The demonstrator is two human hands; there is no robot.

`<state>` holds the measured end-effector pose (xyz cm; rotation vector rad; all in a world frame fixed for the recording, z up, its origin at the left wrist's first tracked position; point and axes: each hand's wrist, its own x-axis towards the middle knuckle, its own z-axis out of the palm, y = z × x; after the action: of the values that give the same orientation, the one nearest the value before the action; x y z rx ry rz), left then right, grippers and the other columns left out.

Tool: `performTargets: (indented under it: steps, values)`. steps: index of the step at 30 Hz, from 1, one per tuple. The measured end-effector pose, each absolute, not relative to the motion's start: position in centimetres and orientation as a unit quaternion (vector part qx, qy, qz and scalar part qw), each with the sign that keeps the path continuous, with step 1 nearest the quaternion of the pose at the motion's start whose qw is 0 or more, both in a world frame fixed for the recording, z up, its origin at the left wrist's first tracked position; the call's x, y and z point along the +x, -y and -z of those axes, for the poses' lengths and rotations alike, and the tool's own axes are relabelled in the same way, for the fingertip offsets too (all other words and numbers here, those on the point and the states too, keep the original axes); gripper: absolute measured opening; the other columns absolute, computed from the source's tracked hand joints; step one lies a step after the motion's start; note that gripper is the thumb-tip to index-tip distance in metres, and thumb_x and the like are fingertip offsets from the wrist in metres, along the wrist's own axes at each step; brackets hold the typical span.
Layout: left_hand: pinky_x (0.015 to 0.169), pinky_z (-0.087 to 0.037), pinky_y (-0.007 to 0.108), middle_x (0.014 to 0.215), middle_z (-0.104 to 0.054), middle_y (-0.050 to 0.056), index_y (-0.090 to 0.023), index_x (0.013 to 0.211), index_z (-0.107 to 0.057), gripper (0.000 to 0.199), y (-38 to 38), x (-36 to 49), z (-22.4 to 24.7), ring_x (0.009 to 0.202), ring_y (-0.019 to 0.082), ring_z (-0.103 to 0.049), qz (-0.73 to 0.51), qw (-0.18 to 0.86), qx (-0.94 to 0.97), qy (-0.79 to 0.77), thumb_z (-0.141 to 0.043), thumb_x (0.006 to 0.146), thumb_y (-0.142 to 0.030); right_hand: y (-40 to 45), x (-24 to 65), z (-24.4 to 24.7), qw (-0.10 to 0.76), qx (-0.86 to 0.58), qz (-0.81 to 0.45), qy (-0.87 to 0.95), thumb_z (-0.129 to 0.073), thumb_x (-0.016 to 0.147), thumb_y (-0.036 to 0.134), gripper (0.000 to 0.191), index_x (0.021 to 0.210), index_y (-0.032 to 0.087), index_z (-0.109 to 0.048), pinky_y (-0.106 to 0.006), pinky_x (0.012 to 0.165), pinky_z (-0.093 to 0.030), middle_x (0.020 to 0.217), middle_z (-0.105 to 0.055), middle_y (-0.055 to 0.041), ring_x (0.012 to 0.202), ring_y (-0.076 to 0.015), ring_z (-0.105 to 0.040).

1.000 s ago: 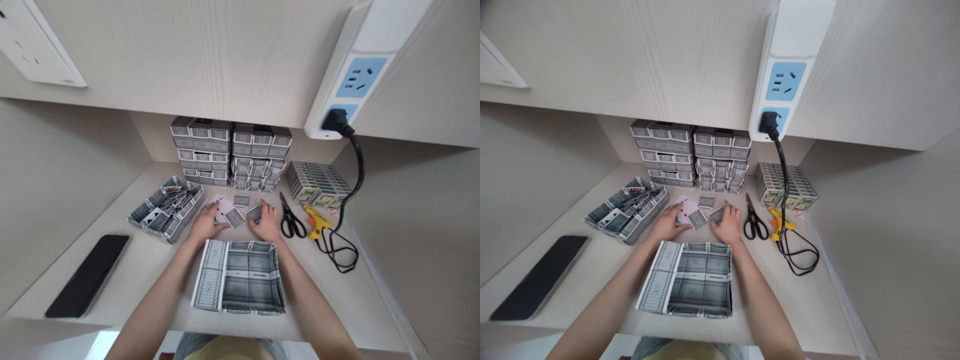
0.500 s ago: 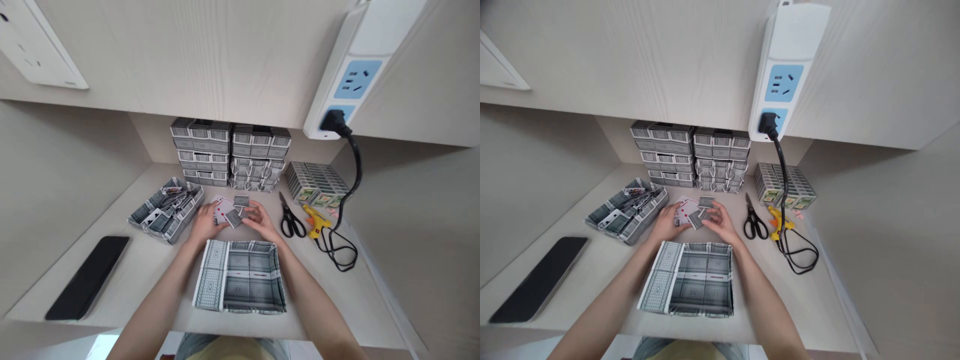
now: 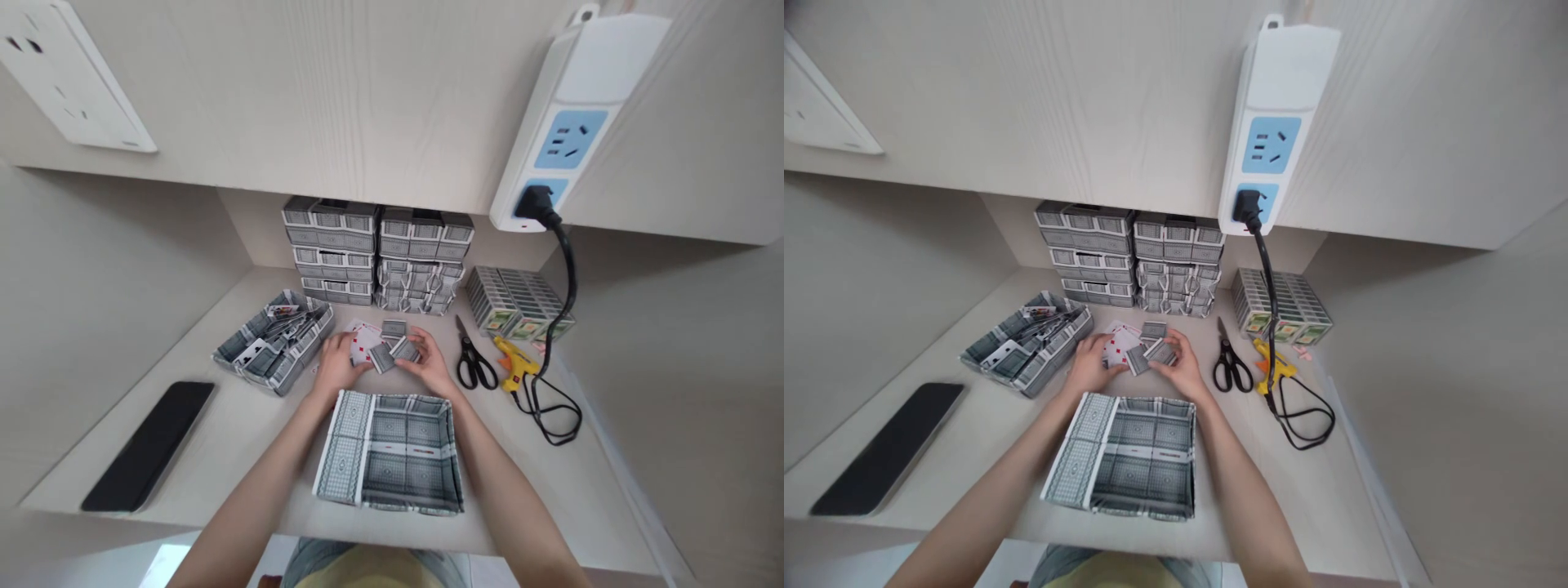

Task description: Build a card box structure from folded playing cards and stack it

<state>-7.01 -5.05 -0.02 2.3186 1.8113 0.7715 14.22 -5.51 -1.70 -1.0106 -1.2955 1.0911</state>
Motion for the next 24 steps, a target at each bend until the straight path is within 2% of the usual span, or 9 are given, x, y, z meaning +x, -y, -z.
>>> performTargets:
  steps: [6,9,14,16,20,24]
  values:
    - [0.094,-0.034,0.040,0.123,-0.043,0.014,-0.015,0.117,-0.047,0.065,5.3,-6.5,-0.9,0.109,0.029,-0.041,-0.248,0.022,0.776,-0.580,-0.070,0.060,-0.037,5.1,14.3,2.0,0.569,-0.452,-0.454,0.515,-0.080,0.045,0.028,0.076,0.113,0.022,-0.047,-0.037,0.089,-0.040,0.105,-0.054,-0.0064,0.099,-0.0206,-0.052]
    - [0.090,-0.036,0.041,0.126,-0.040,0.013,-0.018,0.119,-0.047,0.070,5.4,-6.3,-1.6,0.108,0.030,-0.040,-0.222,0.006,0.770,-0.598,-0.072,0.057,-0.038,4.8,14.3,2.2,0.566,-0.451,-0.464,0.511,-0.080,0.044,0.028,0.074,0.111,0.021,-0.049,-0.036,0.085,-0.043,0.096,-0.059,-0.0047,0.091,-0.0201,-0.056]
    - [0.085,-0.037,0.040,0.116,-0.050,0.013,-0.017,0.124,-0.042,0.079,5.3,-6.1,-3.0,0.101,0.030,-0.043,-0.182,-0.016,0.776,-0.603,-0.073,0.055,-0.040,4.9,14.4,2.0,0.557,-0.449,-0.501,0.487,-0.072,0.056,0.037,0.038,0.085,0.018,-0.057,-0.035,0.077,-0.046,0.081,-0.063,-0.0029,0.077,-0.0185,-0.059]
    - [0.084,-0.037,0.040,0.108,-0.055,0.015,-0.014,0.124,-0.042,0.077,5.2,-6.1,-3.4,0.098,0.031,-0.046,-0.175,-0.023,0.778,-0.604,-0.070,0.058,-0.042,5.0,14.4,1.7,0.559,-0.429,-0.540,0.460,-0.067,0.063,0.041,0.032,0.083,0.019,-0.056,-0.036,0.074,-0.048,0.079,-0.064,-0.0025,0.075,-0.0187,-0.061]
    - [0.080,-0.039,0.041,0.097,-0.061,0.016,-0.013,0.112,-0.053,0.053,4.6,-6.7,-4.1,0.096,0.032,-0.051,-0.179,-0.028,0.771,-0.610,-0.063,0.066,-0.038,5.4,14.3,0.9,0.577,-0.380,-0.600,0.403,-0.063,0.068,0.044,0.033,0.090,0.023,-0.049,-0.040,0.066,-0.052,0.080,-0.064,-0.0014,0.077,-0.0215,-0.063]
    - [0.068,-0.044,0.034,0.080,-0.067,0.009,-0.019,0.084,-0.063,0.020,3.4,-7.6,-4.5,0.077,0.026,-0.061,-0.205,0.101,0.727,-0.648,-0.061,0.068,-0.030,5.5,14.3,0.3,0.576,-0.373,-0.612,0.393,-0.063,0.068,0.044,0.036,0.093,0.025,-0.046,-0.040,0.063,-0.054,0.083,-0.064,-0.0021,0.081,-0.0233,-0.064]
